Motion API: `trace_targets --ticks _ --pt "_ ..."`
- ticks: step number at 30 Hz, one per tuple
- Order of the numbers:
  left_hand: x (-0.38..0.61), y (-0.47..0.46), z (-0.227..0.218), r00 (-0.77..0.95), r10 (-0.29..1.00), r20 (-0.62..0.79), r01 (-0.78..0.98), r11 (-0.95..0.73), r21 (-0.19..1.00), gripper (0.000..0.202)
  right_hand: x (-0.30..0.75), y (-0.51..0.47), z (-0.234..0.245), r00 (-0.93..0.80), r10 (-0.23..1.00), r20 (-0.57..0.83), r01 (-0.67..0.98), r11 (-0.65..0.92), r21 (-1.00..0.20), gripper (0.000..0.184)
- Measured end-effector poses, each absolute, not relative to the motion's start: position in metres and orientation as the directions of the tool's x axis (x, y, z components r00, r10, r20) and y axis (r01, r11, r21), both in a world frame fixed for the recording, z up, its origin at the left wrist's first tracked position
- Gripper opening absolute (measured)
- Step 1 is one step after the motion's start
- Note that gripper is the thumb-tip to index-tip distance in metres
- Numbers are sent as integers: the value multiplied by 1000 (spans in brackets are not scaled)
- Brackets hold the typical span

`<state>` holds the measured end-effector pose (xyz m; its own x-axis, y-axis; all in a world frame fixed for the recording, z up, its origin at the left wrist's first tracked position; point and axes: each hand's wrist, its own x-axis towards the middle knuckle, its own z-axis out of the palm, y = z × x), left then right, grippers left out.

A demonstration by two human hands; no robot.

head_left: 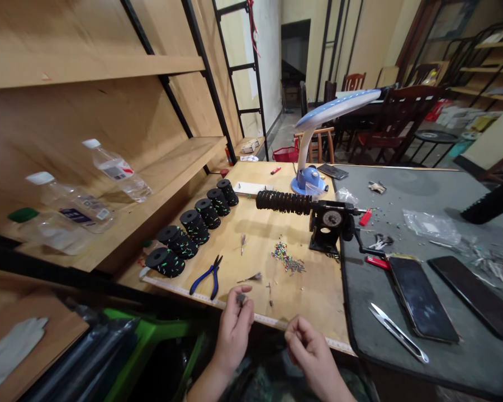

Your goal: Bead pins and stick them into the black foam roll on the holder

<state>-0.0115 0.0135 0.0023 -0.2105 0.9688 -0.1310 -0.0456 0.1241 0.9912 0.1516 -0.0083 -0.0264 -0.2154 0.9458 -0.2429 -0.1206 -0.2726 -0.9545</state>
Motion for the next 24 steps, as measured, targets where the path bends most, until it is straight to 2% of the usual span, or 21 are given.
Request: trace_targets --ticks 3,7,10,18,24 --pt "-13 14 5 -85 984 -156 -96 148 984 34 153 -5 -25 -235 923 -306 -226 -358 -906 43" --pt "-4 8 5 63 987 -147 -75 152 986 33 155 -2 -23 -232 915 -331 -258 -386 -886 46" --pt "1 4 3 136 971 -198 -77 210 975 34 156 -2 -25 -235 910 -341 -259 -397 -881 44" --pt "7 11 17 185 964 -191 97 175 980 21 157 0 -19 -290 895 -339 -220 -406 -887 45" --pt "12 19 34 143 979 -146 162 122 979 21 170 13 12 -235 949 -210 -173 -253 -952 39"
